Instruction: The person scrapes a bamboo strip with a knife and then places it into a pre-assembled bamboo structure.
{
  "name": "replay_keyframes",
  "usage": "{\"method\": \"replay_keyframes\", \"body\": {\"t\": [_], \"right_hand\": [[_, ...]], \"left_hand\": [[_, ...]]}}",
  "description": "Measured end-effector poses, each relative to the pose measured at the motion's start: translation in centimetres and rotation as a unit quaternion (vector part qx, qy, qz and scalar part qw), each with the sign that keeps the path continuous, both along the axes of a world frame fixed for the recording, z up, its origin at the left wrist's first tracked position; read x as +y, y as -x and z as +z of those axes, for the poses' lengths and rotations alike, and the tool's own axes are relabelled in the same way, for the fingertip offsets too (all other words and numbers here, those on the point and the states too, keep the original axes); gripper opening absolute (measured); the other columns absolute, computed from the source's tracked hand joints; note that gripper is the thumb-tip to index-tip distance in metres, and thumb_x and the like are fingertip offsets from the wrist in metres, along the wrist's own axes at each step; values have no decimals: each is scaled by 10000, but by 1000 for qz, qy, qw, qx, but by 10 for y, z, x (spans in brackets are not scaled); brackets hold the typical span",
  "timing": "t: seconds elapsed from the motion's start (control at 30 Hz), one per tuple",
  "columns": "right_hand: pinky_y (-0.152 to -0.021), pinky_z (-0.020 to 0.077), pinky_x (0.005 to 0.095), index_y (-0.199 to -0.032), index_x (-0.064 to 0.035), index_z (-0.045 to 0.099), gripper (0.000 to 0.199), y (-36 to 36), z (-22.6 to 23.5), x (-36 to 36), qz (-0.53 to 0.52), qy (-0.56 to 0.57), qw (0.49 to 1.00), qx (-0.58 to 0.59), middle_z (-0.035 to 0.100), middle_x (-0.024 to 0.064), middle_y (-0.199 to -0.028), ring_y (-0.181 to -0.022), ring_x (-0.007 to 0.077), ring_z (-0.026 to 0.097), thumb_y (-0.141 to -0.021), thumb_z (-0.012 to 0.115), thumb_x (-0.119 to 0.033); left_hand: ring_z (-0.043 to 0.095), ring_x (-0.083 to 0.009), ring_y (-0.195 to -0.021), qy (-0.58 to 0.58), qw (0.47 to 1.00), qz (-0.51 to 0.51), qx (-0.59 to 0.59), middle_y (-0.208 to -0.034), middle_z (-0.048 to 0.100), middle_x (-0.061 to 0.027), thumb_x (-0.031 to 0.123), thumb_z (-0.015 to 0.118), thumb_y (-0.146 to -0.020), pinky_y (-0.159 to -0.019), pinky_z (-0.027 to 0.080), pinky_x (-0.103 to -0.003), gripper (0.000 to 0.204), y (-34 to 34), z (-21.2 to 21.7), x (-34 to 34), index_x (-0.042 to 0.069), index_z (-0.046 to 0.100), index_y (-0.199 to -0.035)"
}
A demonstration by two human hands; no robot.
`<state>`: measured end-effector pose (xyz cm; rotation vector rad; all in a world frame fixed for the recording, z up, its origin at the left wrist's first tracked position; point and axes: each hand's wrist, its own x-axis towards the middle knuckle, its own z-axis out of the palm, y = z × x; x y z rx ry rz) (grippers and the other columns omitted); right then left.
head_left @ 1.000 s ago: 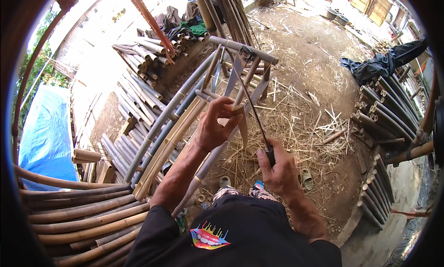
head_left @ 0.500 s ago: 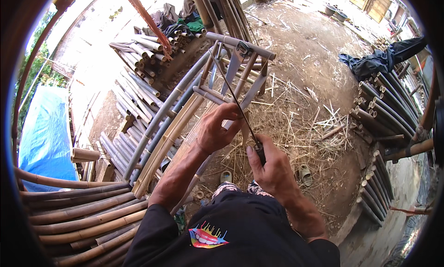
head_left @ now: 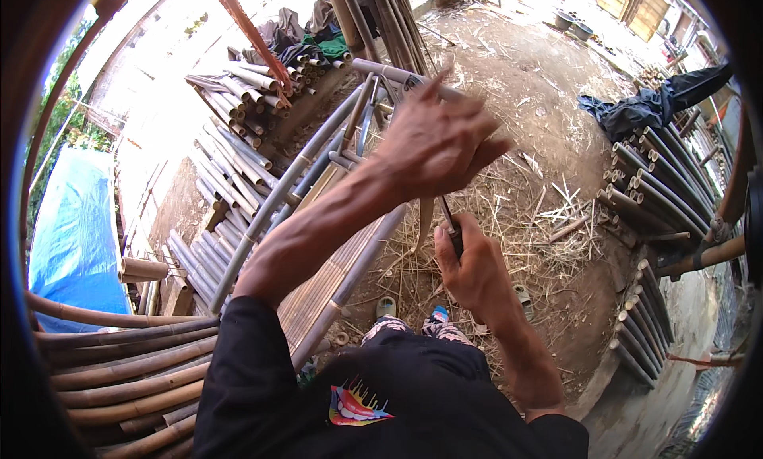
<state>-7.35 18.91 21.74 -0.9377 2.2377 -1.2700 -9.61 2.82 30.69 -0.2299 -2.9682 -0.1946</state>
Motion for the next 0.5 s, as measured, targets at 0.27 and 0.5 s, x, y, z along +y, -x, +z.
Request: {"method": "replay_keyframes", "body": {"t": [0.27, 0.5], "right_hand": [[-613, 517, 429, -1066, 41, 504, 366, 3, -10, -12, 9, -96, 990, -100, 637, 218, -758, -685, 340, 656, -987, 458, -313], [-648, 516, 440, -1047, 35, 532, 372, 34, -79, -17, -18, -109, 992, -57, 635, 208, -754, -696, 333, 654, -957, 490, -324]], "left_hand": [[549, -191, -709, -32, 998, 31, 44, -694, 525, -40, 362, 368, -1010, -969, 382, -481, 385, 63, -74, -81, 133, 565, -772], [616, -211, -988, -417, 890, 54, 176, -1038, 672, -107, 482, 449, -969, -815, 491, -369, 492, 47, -126, -87, 47, 658, -1067]]}}
